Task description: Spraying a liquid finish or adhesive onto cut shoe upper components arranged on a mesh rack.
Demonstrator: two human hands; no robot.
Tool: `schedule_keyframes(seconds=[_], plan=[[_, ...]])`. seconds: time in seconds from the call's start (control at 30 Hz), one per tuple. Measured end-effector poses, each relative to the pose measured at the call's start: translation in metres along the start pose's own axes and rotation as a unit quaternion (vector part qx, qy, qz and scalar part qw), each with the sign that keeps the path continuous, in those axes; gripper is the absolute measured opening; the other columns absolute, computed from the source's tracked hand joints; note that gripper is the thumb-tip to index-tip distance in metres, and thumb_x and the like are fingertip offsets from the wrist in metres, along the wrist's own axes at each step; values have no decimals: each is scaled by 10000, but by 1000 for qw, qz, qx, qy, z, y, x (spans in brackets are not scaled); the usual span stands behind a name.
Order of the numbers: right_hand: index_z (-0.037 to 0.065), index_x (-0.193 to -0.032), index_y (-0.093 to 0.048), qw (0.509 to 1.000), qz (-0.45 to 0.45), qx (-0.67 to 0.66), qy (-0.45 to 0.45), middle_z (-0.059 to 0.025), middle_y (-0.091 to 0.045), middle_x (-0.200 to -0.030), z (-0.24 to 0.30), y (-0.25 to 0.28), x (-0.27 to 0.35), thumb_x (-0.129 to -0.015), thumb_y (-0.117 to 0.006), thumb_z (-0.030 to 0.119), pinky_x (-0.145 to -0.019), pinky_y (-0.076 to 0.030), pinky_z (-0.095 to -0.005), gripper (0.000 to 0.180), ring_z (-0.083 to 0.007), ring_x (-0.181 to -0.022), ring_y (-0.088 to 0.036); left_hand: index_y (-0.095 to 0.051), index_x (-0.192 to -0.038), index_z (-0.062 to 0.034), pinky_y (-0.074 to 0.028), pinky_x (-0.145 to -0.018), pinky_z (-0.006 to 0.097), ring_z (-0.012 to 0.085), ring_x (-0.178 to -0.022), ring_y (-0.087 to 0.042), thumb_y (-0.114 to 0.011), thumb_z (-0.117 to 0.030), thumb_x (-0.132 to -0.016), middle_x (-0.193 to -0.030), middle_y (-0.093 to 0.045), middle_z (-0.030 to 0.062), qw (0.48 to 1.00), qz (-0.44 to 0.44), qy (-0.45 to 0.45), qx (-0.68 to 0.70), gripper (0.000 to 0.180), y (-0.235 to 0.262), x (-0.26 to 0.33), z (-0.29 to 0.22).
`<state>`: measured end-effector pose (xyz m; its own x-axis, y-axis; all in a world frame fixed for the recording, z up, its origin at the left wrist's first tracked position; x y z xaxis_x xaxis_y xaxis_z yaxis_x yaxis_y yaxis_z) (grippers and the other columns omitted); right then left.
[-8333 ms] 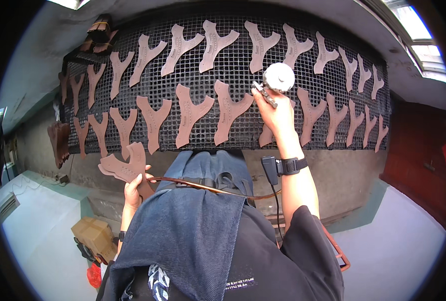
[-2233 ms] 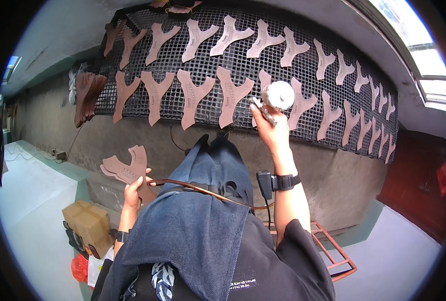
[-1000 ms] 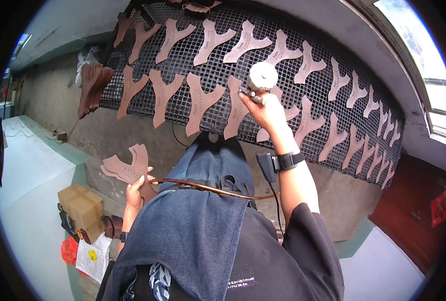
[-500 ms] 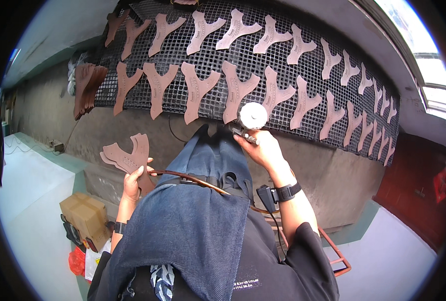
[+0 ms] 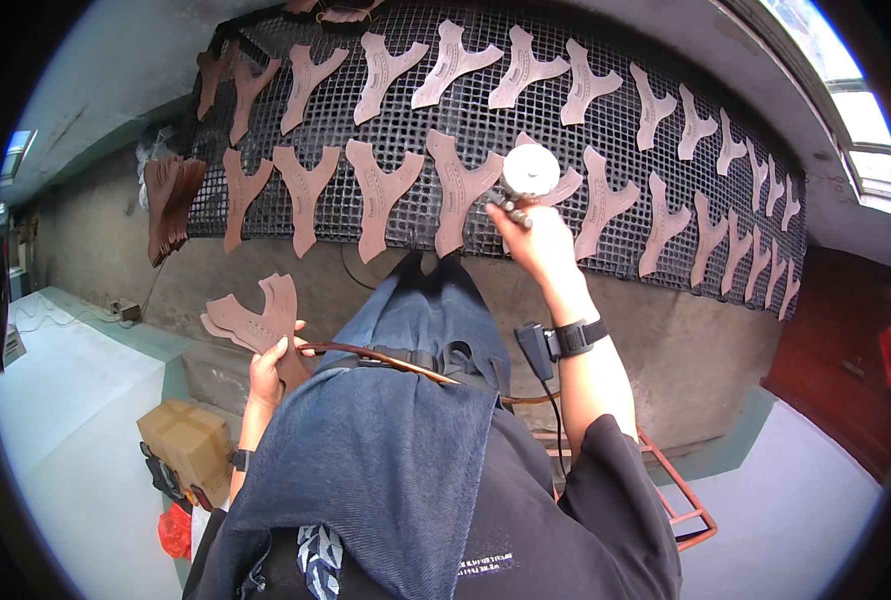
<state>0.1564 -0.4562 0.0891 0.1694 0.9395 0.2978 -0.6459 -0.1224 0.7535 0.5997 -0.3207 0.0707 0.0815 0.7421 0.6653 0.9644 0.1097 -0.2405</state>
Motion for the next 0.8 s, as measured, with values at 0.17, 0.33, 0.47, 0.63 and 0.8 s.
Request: schedule_keyframes(seconds=[0.17,0.33,0.47,0.63,0.8], plan=[[32,-954,-756,993,-79,-81,-41,-76,-695,-752,-28,33,-38,-900,-737,387,-692,-495,-292,359,-101,-705,-619,-541,-1308,87,-507,-869,357,251,-892,-680,-582,-262,-921,-935,-703,152,1000,-18,-1,-4,523,-11,0,-5],[1,-1000,-718,986,-97,-130,33,-27,-643,-730,-21,47,-58,-935,-713,280,-634,-456,-266,287,-80,-664,-537,-537,-1308,93,-512,-866,360,259,-892,-679,-579,-252,-924,-939,-700,164,999,-33,-9,-9,518,-17,-2,-10],[0,-983,-714,985,-115,-123,29,-30,-636,-722,-12,45,-60,-935,-709,287,-634,-453,-268,291,-84,-661,-533,-536,-1309,93,-513,-864,360,261,-892,-678,-578,-250,-926,-942,-700,163,999,-36,-18,-11,515,-13,-3,-14],[-8,-957,-711,988,-109,-101,-31,-32,-629,-710,-17,37,-43,-928,-712,327,-652,-459,-281,336,-92,-674,-538,-524,-1319,81,-502,-850,365,239,-899,-658,-597,-217,-915,-927,-699,148,1000,-18,-10,13,507,9,-7,-14],[55,-959,-762,986,-76,-120,-86,-86,-714,-758,-3,-4,10,-881,-756,371,-698,-506,-295,325,-96,-729,-656,-530,-1314,78,-501,-856,360,235,-897,-658,-589,-220,-915,-925,-700,145,1000,-8,-18,22,501,52,-6,-16]])
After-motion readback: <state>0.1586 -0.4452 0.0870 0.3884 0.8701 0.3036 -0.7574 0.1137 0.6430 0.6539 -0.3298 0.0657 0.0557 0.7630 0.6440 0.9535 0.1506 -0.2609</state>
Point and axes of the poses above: each hand's wrist, its own x-axis away from the middle knuckle, its own y-axis out of the back of the hand, z = x × y, the point moved 4 cm from there along -x, towards the middle knuckle
